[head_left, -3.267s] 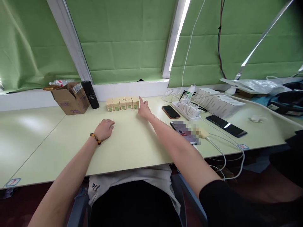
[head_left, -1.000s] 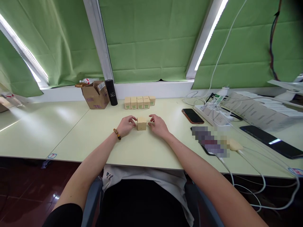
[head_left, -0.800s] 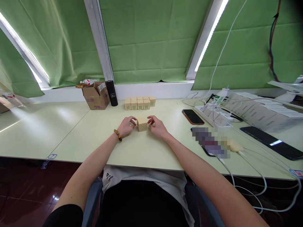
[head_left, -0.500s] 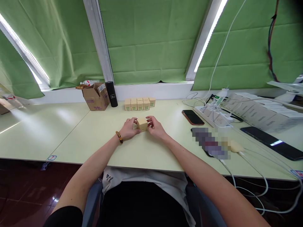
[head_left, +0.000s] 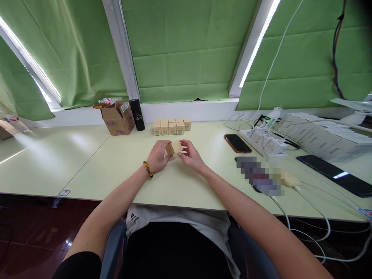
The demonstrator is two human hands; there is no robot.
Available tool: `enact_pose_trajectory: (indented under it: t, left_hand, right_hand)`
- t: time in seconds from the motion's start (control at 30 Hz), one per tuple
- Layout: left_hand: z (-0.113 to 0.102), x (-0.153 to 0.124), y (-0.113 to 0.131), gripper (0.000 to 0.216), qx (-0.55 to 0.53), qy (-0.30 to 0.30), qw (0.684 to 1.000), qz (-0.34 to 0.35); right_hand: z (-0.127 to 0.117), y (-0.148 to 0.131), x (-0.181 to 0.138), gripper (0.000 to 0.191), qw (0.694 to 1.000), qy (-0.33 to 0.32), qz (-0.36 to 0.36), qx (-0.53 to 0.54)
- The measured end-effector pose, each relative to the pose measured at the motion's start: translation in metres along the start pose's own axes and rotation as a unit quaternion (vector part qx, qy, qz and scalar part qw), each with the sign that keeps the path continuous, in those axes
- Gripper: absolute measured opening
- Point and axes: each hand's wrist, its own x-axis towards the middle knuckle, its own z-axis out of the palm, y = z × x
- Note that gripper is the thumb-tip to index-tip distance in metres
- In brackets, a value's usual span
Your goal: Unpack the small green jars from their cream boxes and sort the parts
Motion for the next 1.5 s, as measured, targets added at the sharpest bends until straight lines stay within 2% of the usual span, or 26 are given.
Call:
enact_pose_trajectory:
  t: [0.13,0.4,0.67,0.8,1.17,1.33,1.5]
  left_hand:
    - [-0.005,0.001,0.007,0.051,0.048,0.035,0.997,0.055]
    - [-0.009,0.003,0.016,0.043,0.125,0.070,0.984,0.104]
    - [-0.008,0.003,0.020,0.041,0.139,0.048,0.984,0.102]
    - [-0.007,0.002,0.017,0.042,0.139,0.046,0.983,0.113]
    - [-0.004,0.001,0.016,0.051,0.160,0.024,0.979,0.120]
    - [-0.002,0.000,0.015,0.052,0.166,0.013,0.977,0.131]
    - [-0.002,0.002,0.020,0.056,0.167,-0.012,0.977,0.129]
  right_hand:
    - [0.002,-0.010,-0.004,0.053,0.999,0.024,-0.041,-0.004]
    - [0.003,-0.017,-0.008,0.051,0.988,0.051,-0.129,-0.065]
    - [0.001,-0.015,-0.008,0.049,0.986,0.053,-0.127,-0.090]
    - [0.001,-0.018,-0.009,0.051,0.977,0.057,-0.159,-0.134]
    - [0.001,-0.013,-0.008,0.064,0.974,0.030,-0.142,-0.175]
    - [0.003,-0.013,-0.010,0.064,0.975,0.018,-0.137,-0.172]
    - [0.003,-0.013,-0.010,0.066,0.976,0.013,-0.105,-0.188]
